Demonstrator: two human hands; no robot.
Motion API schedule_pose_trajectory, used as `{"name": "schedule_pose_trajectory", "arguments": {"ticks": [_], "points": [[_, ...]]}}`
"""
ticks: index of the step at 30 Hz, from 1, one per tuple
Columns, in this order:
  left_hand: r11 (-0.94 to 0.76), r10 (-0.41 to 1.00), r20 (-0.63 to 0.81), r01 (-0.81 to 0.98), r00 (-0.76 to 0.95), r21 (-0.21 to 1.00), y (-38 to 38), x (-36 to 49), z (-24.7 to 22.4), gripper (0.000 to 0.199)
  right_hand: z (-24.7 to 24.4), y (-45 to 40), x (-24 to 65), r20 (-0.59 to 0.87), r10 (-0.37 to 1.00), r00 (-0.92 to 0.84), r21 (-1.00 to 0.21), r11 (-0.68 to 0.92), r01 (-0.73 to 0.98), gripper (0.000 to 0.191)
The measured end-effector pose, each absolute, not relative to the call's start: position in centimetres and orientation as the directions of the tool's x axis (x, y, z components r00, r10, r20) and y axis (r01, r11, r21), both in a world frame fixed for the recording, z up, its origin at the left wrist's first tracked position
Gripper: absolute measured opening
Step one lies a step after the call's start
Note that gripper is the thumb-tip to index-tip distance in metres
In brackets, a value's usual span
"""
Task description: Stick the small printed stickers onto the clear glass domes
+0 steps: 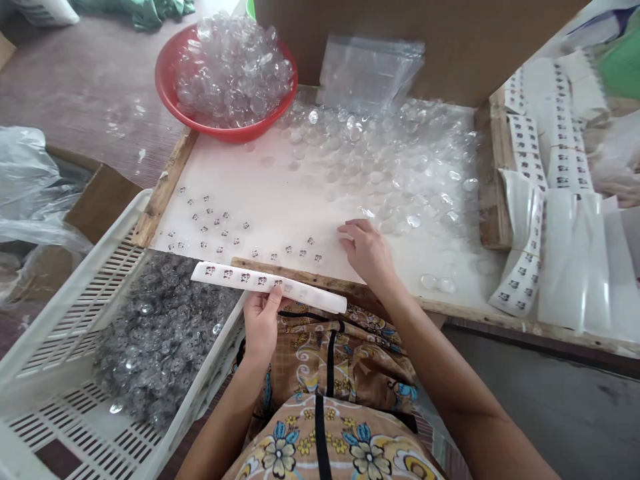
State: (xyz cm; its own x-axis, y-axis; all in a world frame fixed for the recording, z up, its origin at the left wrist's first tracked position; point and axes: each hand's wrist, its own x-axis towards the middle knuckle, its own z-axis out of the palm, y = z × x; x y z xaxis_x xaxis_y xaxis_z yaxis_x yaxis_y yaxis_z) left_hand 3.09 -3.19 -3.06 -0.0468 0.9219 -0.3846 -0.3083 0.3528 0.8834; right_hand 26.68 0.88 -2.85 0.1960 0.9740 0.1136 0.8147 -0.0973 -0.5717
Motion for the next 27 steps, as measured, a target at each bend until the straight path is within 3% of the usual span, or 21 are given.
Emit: {"name": "schedule_pose_trajectory", "arguments": {"ticks": [4, 6, 9, 11, 17, 19, 23, 27], "points": [[0.35, 0.923, -0.381, -0.287, -0.056, 0.892, -3.0, 3.4, -3.4, 0.028, -1.6, -1.0, 25.9, 0.106, 0.974, 0.201, -0.578, -0.104, 0.809, 0.02], [0.358, 0.922, -0.382, -0.256, -0.052, 0.898, -3.0, 3.5, -3.4, 0.028, -0.4, -1.9, 24.2, 0.093, 0.982, 0.166, -0.674, -0.06, 0.737, 0.018], [0.359, 0.929, -0.369, -0.22, -0.007, 0.907, -3.1, 3.7, -3.0, 0.031, 1.3, -2.6, 21.3, 0.015, 0.999, -0.042, -0.851, 0.035, 0.523, 0.02], [0.351, 0.934, -0.357, -0.237, 0.02, 0.906, -3.2, 3.7, -2.7, 0.032, 1.7, -2.8, 19.7, 0.03, 0.991, -0.127, -0.89, 0.084, 0.447, 0.017], [0.375, 0.923, -0.382, -0.329, 0.046, 0.867, -3.8, 3.6, -2.5, 0.034, 0.4, -3.9, 18.2, 0.194, 0.972, -0.13, -0.718, 0.231, 0.657, 0.02], [0.386, 0.918, -0.393, -0.341, 0.052, 0.857, -3.9, 3.7, -2.6, 0.036, 0.5, -4.3, 18.1, 0.235, 0.963, -0.134, -0.708, 0.264, 0.655, 0.019], [0.398, 0.912, -0.407, -0.349, 0.05, 0.848, -3.8, 3.7, -2.6, 0.035, 1.4, -3.8, 19.3, 0.248, 0.969, -0.014, -0.887, 0.232, 0.399, 0.013], [0.388, 0.913, -0.407, -0.349, 0.02, 0.853, -3.5, 3.4, -2.6, 0.035, 0.9, -1.8, 23.8, 0.031, 0.969, 0.244, -0.962, -0.038, 0.272, 0.016]]}}
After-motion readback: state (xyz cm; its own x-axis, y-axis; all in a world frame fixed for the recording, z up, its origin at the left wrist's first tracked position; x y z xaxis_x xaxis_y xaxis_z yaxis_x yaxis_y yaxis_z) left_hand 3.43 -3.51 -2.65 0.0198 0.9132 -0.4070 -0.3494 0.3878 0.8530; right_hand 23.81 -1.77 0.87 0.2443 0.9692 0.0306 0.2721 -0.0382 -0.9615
